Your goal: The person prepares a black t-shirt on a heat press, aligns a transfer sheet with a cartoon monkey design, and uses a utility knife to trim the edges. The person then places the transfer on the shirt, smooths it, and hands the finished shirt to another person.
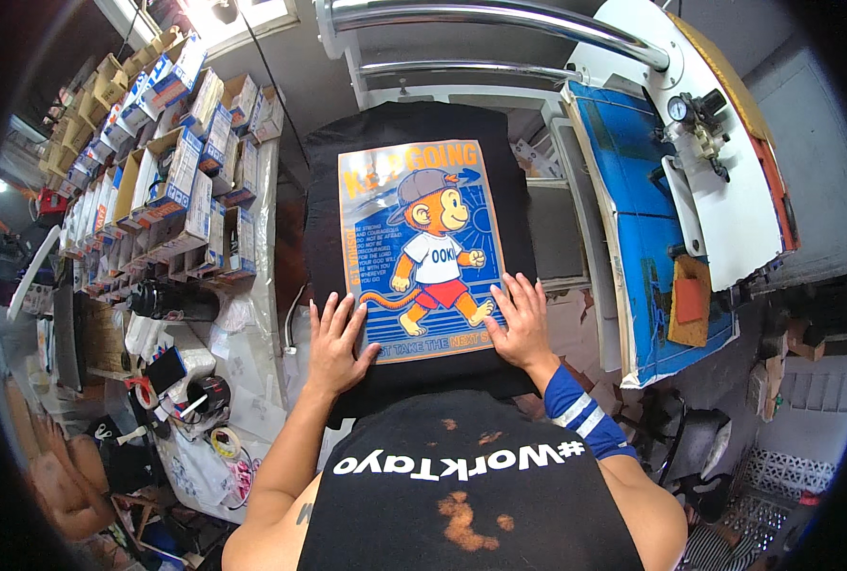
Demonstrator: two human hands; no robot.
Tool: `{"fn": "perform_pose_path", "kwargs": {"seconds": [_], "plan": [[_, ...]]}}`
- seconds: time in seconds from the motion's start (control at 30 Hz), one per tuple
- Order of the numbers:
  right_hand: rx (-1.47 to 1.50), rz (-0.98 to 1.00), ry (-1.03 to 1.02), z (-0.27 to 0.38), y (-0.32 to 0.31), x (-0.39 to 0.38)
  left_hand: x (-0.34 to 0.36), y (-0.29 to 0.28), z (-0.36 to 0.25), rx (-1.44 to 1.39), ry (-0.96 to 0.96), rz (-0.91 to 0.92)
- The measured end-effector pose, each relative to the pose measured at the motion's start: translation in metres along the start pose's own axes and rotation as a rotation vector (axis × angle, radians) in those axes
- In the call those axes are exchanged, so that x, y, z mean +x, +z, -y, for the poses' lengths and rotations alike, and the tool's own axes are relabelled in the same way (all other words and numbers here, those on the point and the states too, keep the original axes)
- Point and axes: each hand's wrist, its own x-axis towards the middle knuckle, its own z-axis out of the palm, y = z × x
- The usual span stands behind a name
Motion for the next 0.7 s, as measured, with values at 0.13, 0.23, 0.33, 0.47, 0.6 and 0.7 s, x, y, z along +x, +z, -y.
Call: {"fn": "perform_pose_path", "kwargs": {"seconds": [0.13,0.23,0.33,0.47,0.6,0.7], "plan": [[0.018,0.000,0.014,0.0016,-0.0003,0.0016,0.0003,0.0018,-0.0005,-0.008,-0.016,-0.014],[0.011,0.004,0.006,0.0023,-0.0012,0.0030,0.0008,0.0027,0.0004,-0.011,-0.019,-0.028],[-0.011,0.010,0.003,0.0055,-0.0037,0.0054,0.0013,0.0005,-0.0010,-0.015,-0.038,-0.025],[-0.044,0.018,0.016,0.0055,-0.0019,0.0053,0.0020,0.0006,-0.0012,-0.012,-0.050,-0.022],[-0.039,0.000,0.019,0.0065,-0.0038,0.0065,0.0004,0.0048,0.0012,-0.005,-0.047,-0.034],[-0.027,-0.001,0.007,0.0053,-0.0041,0.0058,0.0016,0.0050,-0.0001,-0.016,-0.052,-0.042]]}}
